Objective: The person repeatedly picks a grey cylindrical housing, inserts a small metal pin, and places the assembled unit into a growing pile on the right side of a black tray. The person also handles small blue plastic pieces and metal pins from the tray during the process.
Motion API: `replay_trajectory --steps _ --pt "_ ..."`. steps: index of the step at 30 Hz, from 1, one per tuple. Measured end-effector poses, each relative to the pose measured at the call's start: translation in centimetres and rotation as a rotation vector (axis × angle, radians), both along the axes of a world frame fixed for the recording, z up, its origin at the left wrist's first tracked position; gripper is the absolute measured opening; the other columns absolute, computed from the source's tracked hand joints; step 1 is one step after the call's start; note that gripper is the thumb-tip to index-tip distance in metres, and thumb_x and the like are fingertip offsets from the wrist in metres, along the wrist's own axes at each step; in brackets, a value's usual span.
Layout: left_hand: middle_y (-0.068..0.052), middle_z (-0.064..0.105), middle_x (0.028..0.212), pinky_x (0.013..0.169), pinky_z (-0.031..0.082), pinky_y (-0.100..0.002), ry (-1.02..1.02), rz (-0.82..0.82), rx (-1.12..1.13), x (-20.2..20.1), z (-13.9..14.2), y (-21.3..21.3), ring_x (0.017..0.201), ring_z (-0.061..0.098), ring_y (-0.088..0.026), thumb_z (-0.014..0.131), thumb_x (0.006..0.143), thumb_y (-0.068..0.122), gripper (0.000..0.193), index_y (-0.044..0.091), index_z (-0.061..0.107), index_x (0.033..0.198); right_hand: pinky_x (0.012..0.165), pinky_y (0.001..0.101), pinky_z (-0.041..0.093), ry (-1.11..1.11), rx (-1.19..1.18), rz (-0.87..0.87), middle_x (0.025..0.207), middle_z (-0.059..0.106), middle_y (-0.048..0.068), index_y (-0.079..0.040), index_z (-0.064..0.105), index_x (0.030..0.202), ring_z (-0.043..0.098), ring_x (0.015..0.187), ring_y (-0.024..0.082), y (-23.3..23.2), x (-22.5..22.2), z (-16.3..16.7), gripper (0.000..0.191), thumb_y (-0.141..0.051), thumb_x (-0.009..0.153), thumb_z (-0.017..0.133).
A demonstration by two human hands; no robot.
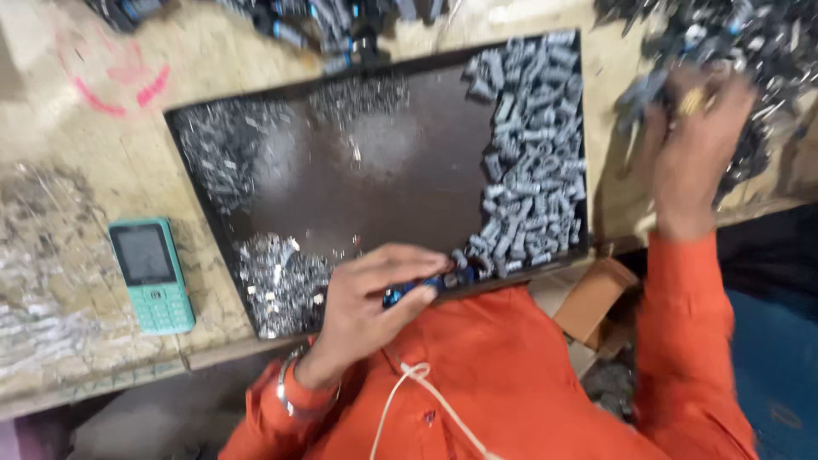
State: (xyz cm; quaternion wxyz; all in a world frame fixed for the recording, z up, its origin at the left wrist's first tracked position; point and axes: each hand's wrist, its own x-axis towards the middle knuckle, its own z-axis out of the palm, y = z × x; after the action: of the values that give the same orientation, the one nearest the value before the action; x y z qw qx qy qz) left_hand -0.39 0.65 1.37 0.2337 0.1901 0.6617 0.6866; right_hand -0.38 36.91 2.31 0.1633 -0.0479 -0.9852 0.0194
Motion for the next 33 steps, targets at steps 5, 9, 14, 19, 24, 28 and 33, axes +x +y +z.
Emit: replay_trajectory --steps 5,9,14,19,24,28,33 --pt "-0.015 0.074 0.116 0.092 0.06 -0.03 -0.164 0.183 0.069 1.1 -0.3 -0.3 0.106 0.073 -0.022 0.076 0.091 -0.001 0.018 0.001 0.077 0.109 0.095 0.0424 0.053 -0.054 -0.3 -0.075 0.129 0.063 0.022 0.003 0.07 0.112 0.064 0.113 0.037 4.4 8.5 -2.7 0.031 0.014 0.086 0.057" --pt "-0.012 0.075 0.113 0.088 0.059 -0.027 -0.053 0.084 0.037 0.7 -0.7 0.9 0.102 0.074 -0.018 0.074 0.093 0.004 0.018 0.003 0.076 0.111 0.096 0.0365 0.053 0.01 -0.168 -0.116 0.122 0.069 0.013 -0.001 0.07 0.118 0.065 0.113 0.027 4.5 9.8 -0.1 0.029 0.014 0.096 0.059" --pt "-0.007 0.075 0.1 0.078 0.058 -0.025 0.023 0.048 0.059 -0.2 -0.1 1.5 0.089 0.073 -0.014 0.082 0.09 0.015 0.021 0.005 0.078 0.108 0.083 0.0417 0.054 -0.25 -0.126 0.068 0.111 0.07 0.011 -0.009 0.076 0.112 0.064 0.1 0.029 1.0 6.4 3.2 0.024 0.0 0.09 0.077" --pt "-0.008 0.075 0.098 0.075 0.057 -0.025 -0.093 0.085 0.115 0.4 -0.4 1.7 0.086 0.071 -0.013 0.081 0.092 0.019 0.022 0.005 0.078 0.108 0.083 0.0418 0.054 -0.256 0.047 0.239 0.111 0.072 0.01 -0.01 0.074 0.11 0.063 0.097 0.032 1.9 5.6 0.5 0.037 0.002 0.074 0.076" --pt "-0.009 0.075 0.099 0.078 0.058 -0.025 -0.07 0.126 0.155 1.0 -1.2 1.5 0.089 0.072 -0.014 0.08 0.094 0.021 0.023 0.004 0.077 0.109 0.086 0.0366 0.052 -0.117 -0.237 0.054 0.113 0.067 0.015 0.001 0.063 0.122 0.063 0.096 0.026 4.6 7.4 -3.9 0.028 -0.008 0.101 0.078" --pt "-0.009 0.075 0.1 0.079 0.058 -0.026 -0.089 0.129 0.159 1.2 -1.2 1.4 0.09 0.072 -0.015 0.079 0.095 0.023 0.024 0.004 0.077 0.11 0.094 0.0277 0.052 0.21 -0.833 -0.135 0.12 0.065 0.008 0.0 0.055 0.128 0.064 0.106 0.016 4.3 7.5 -4.7 0.017 -0.007 0.113 0.059" --pt "-0.01 0.075 0.102 0.082 0.058 -0.026 -0.11 0.105 0.17 1.2 -1.0 1.7 0.092 0.072 -0.016 0.078 0.096 0.023 0.025 0.004 0.077 0.111 0.075 0.0238 0.052 0.614 -1.196 -0.225 0.107 0.067 0.005 0.003 0.062 0.125 0.061 0.086 0.009 5.0 5.2 -2.7 0.02 -0.014 0.117 0.054"
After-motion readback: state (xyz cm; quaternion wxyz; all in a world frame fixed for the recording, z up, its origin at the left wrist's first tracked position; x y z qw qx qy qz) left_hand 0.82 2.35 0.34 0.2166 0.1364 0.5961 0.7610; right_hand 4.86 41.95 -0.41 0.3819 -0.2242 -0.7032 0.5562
